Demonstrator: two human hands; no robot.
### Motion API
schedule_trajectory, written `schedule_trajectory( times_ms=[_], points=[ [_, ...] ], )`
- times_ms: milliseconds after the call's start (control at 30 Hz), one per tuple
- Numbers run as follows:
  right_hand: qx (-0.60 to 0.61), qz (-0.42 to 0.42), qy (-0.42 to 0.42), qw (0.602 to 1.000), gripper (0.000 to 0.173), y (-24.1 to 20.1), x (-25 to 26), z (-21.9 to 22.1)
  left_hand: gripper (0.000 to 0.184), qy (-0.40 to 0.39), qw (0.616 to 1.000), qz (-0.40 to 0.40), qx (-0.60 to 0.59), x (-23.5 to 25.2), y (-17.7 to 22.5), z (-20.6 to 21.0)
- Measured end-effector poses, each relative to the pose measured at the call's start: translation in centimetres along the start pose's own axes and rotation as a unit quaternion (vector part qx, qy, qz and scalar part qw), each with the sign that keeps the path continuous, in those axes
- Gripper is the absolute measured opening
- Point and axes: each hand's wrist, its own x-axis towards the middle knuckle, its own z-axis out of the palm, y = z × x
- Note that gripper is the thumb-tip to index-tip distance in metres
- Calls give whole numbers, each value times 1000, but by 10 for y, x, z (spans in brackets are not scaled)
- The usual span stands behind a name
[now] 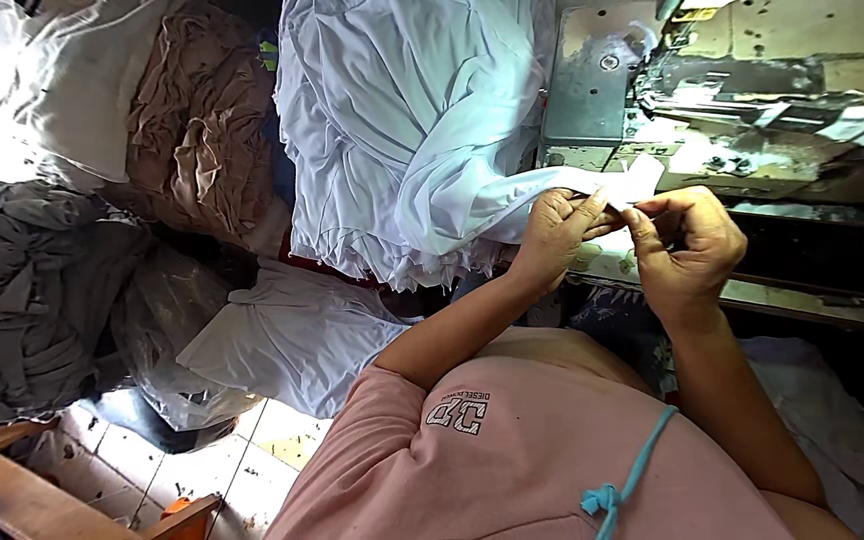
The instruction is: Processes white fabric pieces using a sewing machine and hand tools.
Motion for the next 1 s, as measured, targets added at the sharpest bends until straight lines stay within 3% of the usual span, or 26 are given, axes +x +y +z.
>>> schedule_trajectory(
  times_ms=[433, 500, 667, 867, 933, 1000],
  points=[
    [130, 74, -37, 988, 9, 11, -9, -6, 13, 15, 1000, 25, -3, 6, -3, -7],
    [198, 121, -45, 972, 3, 14, -10, -10, 12, 26, 999, 33, -11, 8, -1, -10],
    [323, 178, -24, 929, 11, 17, -10, -12, 11, 14, 1000, 25, -4, 10, -4, -13],
    [484, 222, -2, 846, 12, 8, 8, -7, 19, -6, 1000, 13, -5, 9, -8, -12],
    [482, 204, -30, 852, 12, 9, 12, -4, 19, 1, 1000, 19, 0, 9, -10, -13],
    [399, 150, -72, 902, 8, 16, 11, -3, 20, 20, 999, 33, -1, 10, -9, -15]
  ],
)
